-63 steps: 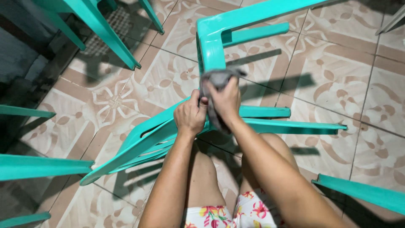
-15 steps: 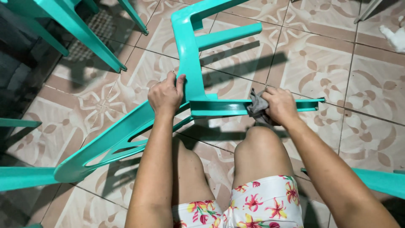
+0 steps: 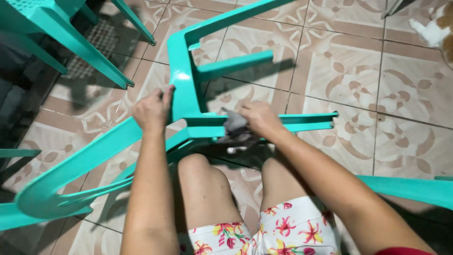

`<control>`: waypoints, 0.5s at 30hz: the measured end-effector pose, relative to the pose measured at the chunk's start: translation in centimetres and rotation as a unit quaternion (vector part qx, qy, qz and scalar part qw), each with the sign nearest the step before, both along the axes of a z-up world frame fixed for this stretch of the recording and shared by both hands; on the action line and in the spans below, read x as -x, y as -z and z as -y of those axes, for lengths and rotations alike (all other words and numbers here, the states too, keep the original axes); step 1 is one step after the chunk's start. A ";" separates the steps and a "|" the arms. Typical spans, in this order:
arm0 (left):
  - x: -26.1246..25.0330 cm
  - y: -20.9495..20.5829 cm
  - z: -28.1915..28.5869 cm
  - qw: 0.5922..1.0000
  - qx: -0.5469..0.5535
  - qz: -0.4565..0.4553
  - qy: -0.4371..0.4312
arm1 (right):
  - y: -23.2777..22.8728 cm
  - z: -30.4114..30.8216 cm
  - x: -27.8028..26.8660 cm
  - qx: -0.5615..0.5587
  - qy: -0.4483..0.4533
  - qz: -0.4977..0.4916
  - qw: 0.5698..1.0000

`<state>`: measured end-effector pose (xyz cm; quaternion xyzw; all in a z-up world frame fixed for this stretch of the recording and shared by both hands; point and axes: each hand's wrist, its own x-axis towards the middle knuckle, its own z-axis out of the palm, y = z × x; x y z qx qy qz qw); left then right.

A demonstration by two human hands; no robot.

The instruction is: The person wipes a teal plastic chair with a gray cloth, cleaning the seat, backrest, and legs. They reposition the chair multiple times to access different surfaces and continue wiping until the end of the clip.

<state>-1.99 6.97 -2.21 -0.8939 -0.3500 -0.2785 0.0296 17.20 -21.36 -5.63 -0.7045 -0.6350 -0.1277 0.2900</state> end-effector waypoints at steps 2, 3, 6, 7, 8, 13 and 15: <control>0.4 0.3 -0.4 1.000 0.010 0.006 -0.016 | -0.8 3.7 -2.5 0.051 0.028 0.008 0.998; 1.0 0.6 -0.6 0.999 0.019 0.006 -0.032 | -1.0 5.6 -3.4 0.101 0.056 0.010 0.993; 1.0 0.0 1.8 0.997 0.060 -0.026 -0.041 | -2.5 7.5 -3.8 0.150 0.092 0.015 0.984; 0.3 0.2 3.4 0.997 0.059 -0.025 -0.042 | -2.5 7.4 -3.7 0.148 0.092 0.016 0.985; -0.3 0.4 5.0 0.998 0.030 0.039 0.047 | -2.5 7.3 -3.6 0.161 0.108 0.019 0.981; -3.9 1.2 13.9 0.938 0.146 -0.109 0.293 | -1.6 4.5 -2.5 0.173 0.117 0.023 0.978; -4.4 0.8 15.1 0.957 0.071 -0.063 0.273 | -1.1 2.1 -1.1 0.136 0.081 0.020 0.987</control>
